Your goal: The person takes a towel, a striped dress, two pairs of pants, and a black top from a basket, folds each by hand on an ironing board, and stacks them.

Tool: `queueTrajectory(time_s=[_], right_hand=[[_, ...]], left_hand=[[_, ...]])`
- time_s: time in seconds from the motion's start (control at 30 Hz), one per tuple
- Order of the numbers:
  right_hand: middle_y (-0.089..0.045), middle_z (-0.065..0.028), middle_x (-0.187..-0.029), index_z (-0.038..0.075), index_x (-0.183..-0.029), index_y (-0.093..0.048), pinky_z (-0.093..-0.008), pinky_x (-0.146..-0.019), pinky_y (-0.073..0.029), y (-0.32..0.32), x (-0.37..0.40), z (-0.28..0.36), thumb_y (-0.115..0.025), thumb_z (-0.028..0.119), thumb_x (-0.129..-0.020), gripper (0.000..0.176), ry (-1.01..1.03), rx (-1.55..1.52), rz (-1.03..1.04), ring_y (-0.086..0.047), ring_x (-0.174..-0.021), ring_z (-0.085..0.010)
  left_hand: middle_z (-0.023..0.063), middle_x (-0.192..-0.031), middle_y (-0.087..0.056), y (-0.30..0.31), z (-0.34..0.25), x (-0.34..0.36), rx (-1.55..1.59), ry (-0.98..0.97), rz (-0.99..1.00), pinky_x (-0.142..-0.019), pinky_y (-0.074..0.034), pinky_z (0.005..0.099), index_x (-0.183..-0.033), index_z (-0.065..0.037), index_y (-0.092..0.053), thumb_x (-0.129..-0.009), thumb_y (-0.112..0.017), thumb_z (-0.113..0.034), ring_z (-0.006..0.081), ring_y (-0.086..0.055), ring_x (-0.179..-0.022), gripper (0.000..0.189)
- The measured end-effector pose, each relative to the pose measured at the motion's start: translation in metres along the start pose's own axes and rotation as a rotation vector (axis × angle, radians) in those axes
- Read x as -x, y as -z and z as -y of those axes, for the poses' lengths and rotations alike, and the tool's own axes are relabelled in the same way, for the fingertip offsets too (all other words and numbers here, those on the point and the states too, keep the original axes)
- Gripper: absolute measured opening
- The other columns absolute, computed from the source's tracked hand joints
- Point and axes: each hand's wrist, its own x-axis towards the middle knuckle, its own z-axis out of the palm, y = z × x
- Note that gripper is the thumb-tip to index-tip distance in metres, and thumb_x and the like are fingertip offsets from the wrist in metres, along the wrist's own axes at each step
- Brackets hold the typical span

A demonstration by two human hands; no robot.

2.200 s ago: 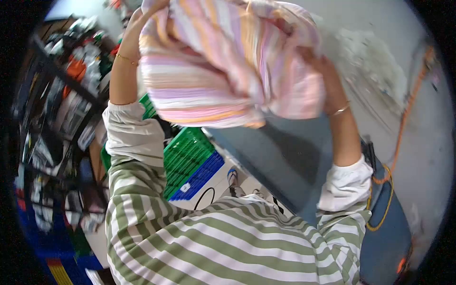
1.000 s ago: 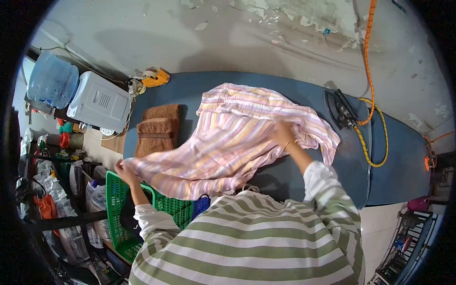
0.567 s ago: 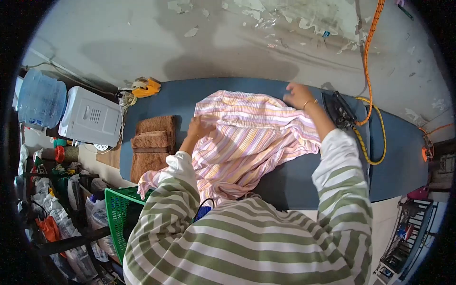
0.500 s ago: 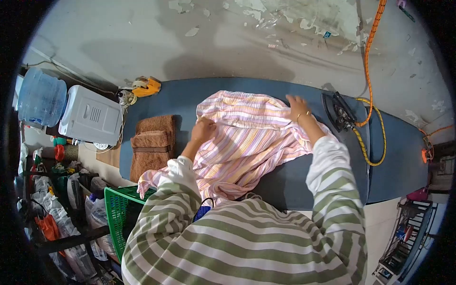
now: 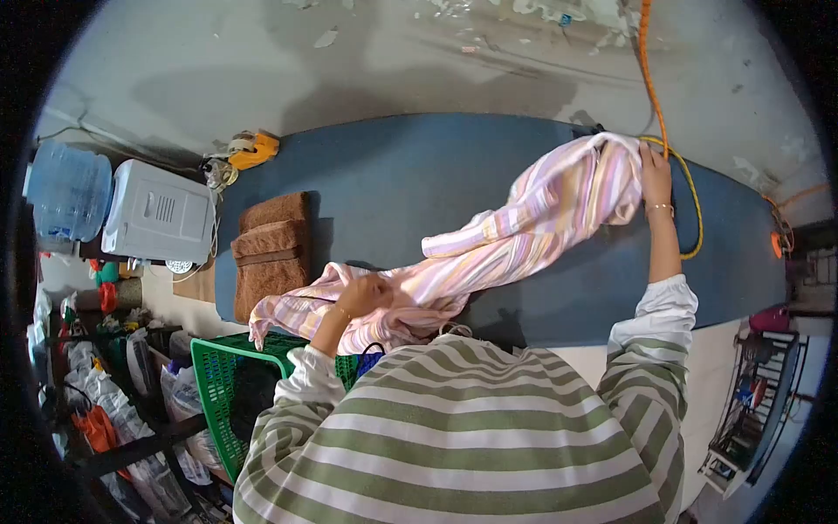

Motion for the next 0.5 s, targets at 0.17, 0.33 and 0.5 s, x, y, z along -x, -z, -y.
queueTrajectory(time_s=[0.17, 0.33, 0.5], right_hand=[[-0.059, -0.0263, -0.106, -0.004, -0.1, -0.064, -0.0414, -0.09, -0.044, 0.028, 0.087, -0.165, -0.051, 0.025, -0.079, 0.038, -0.303, 0.941, 0.581, -0.057, -0.102, -0.0374], [-0.045, -0.0199, -0.131, 0.004, -0.134, -0.036, -0.0361, -0.101, -0.035, 0.001, 0.164, -0.101, -0.074, 0.033, -0.065, 0.084, -0.179, 0.374, 0.446, -0.042, -0.122, -0.0319], [-0.039, -0.0203, -0.136, 0.004, -0.139, -0.024, -0.038, -0.098, -0.037, -0.061, 0.167, -0.121, -0.069, 0.036, -0.071, 0.087, -0.415, 0.325, 0.406, -0.044, -0.12, -0.0338]], left_hand=[[0.0163, -0.097, -0.064, -0.004, -0.02, -0.053, -0.169, 0.229, 0.149, -0.081, -0.048, 0.0404, -0.104, -0.011, -0.06, -0.078, -0.057, -0.054, 0.0322, -0.061, -0.092, 0.051], [0.0172, -0.119, -0.055, -0.017, -0.05, -0.094, -0.246, 0.091, 0.314, -0.093, -0.042, 0.0416, -0.114, -0.009, -0.055, -0.072, -0.061, -0.058, 0.0324, -0.052, -0.11, 0.064], [0.0192, -0.123, -0.051, -0.075, -0.065, -0.153, -0.024, -0.076, 0.113, -0.096, -0.039, 0.0414, -0.123, -0.005, -0.048, -0.071, -0.065, -0.052, 0.0341, -0.048, -0.114, 0.073]])
